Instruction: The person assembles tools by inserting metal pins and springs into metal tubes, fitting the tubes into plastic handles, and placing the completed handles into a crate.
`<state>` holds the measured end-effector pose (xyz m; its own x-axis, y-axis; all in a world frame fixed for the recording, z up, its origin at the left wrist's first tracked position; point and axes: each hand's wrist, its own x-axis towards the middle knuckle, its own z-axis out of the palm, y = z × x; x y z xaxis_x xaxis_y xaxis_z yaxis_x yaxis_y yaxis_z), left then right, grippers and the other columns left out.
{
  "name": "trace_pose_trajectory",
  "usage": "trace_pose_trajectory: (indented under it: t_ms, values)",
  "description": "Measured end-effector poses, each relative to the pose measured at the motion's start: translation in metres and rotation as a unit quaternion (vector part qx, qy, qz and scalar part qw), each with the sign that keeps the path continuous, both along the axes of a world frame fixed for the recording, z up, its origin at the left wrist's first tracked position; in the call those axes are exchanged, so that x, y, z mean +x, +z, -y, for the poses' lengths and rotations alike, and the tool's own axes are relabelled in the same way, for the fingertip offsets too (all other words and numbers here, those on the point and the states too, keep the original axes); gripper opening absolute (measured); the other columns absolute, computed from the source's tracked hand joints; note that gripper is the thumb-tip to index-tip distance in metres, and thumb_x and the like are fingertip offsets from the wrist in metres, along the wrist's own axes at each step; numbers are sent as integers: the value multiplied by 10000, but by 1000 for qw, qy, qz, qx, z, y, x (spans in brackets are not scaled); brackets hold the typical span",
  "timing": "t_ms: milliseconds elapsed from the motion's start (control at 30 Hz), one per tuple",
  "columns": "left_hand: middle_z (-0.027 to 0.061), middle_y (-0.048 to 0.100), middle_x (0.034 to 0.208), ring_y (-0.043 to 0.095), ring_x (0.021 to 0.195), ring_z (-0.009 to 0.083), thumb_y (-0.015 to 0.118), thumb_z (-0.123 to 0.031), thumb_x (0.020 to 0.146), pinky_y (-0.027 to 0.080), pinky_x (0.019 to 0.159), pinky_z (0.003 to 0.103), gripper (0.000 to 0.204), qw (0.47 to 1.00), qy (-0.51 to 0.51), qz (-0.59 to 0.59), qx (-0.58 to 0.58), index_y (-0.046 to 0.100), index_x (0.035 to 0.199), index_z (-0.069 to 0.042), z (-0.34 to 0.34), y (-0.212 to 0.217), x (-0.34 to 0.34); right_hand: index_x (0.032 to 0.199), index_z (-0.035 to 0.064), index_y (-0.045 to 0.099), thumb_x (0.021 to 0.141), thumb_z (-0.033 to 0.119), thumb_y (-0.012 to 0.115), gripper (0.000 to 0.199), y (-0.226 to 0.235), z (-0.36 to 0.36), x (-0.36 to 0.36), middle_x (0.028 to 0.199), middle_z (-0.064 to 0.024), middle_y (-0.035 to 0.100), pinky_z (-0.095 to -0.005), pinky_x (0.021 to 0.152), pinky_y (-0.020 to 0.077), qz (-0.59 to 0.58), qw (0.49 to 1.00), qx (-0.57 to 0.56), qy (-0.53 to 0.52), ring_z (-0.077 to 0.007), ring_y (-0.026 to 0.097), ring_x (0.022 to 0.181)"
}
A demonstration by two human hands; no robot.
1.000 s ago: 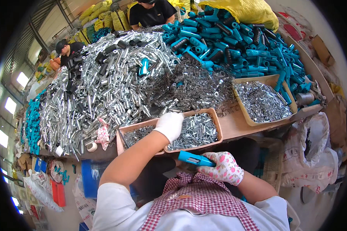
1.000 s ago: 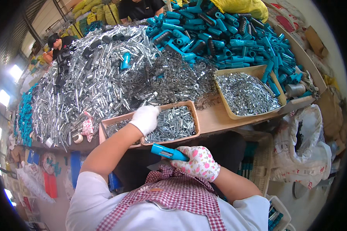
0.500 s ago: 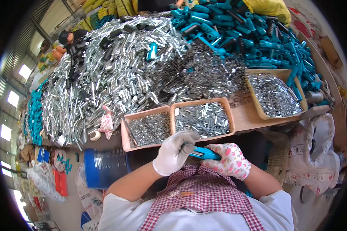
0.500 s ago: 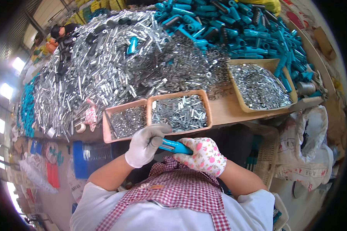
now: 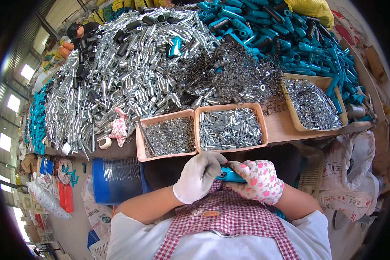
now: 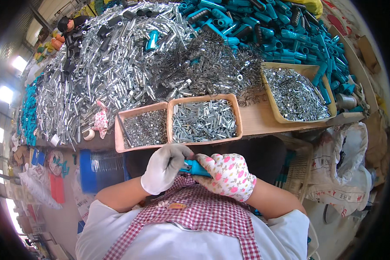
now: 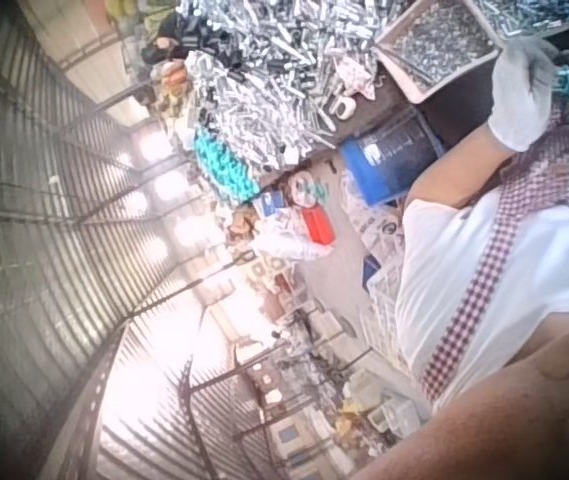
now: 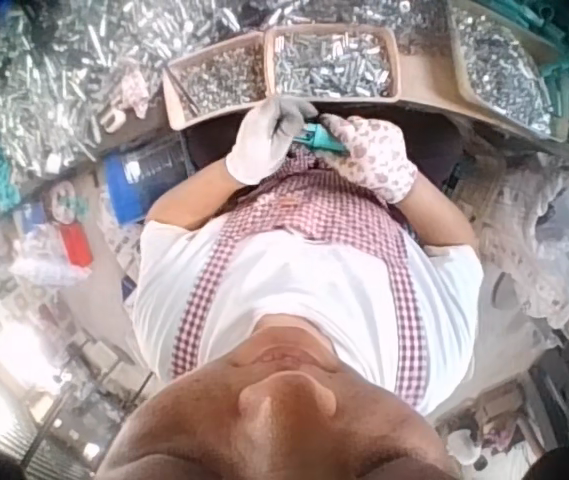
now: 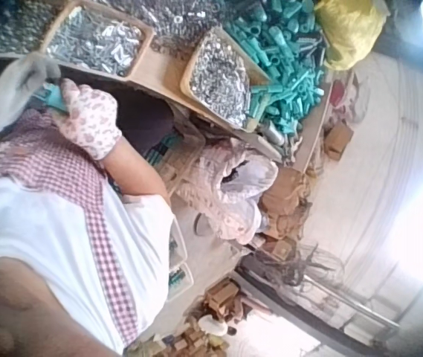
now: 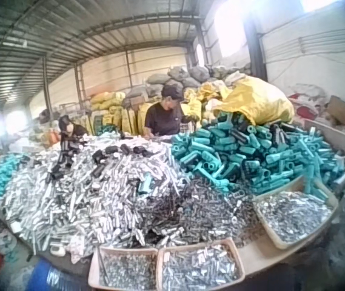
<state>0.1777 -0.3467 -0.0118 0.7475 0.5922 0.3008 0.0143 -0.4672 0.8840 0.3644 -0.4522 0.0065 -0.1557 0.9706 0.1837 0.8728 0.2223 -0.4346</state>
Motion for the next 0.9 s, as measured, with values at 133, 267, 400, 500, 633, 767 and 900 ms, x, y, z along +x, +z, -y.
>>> trace_pose_trajectory:
  t_ms: [133,267,400,500,633,767,900]
  values:
    - [153,624,1001,612,957,323,607,-111,901,478,861,414,117,991,-55,40,112,513,866,-50,-8,-3,-2,1067,77,633,759,382,732,444,-6,0,-3,677,-89,620,-377,502,498,-37,999,8,-18,-257,636,582]
    - [175,615,1003,610,990,392,637,-94,840,495,859,477,122,973,-53,-10,226,530,860,-41,-8,-2,-6,1073,77,628,755,376,733,448,-7,0,-4,667,-87,617,-384,506,499,-31,999,2,-13,-261,639,588]
    - [159,635,921,638,920,360,629,-128,831,522,794,460,122,902,-6,-120,415,551,864,-40,10,18,-5,1087,68,611,774,413,700,475,-4,0,-6,685,-95,618,-384,484,482,54,998,13,16,-258,631,566]
    - [133,618,698,637,676,282,682,-237,803,501,600,392,243,916,-149,-337,157,585,826,-17,-4,34,-5,1105,59,595,760,449,688,529,-10,9,-8,677,-84,596,-372,458,462,95,993,33,64,-233,616,534]
    - [110,580,649,543,567,210,774,-356,690,417,526,341,404,910,-219,-328,-129,565,715,-10,-22,34,-9,1128,58,603,723,431,715,562,-8,14,-14,666,-72,588,-373,450,463,41,993,50,98,-230,611,524]
    - [103,568,643,531,577,194,783,-371,665,413,527,339,424,901,-207,-345,-163,559,705,-13,-23,37,-10,1117,60,615,703,425,730,564,-6,11,-13,657,-62,577,-366,447,458,34,992,66,99,-227,609,522]
    - [105,566,649,538,583,198,788,-375,647,419,530,338,430,924,-167,-327,-108,555,707,-18,-17,39,-11,1123,61,615,694,423,738,575,-5,8,-9,655,-60,572,-362,443,456,57,990,65,114,-224,610,523]
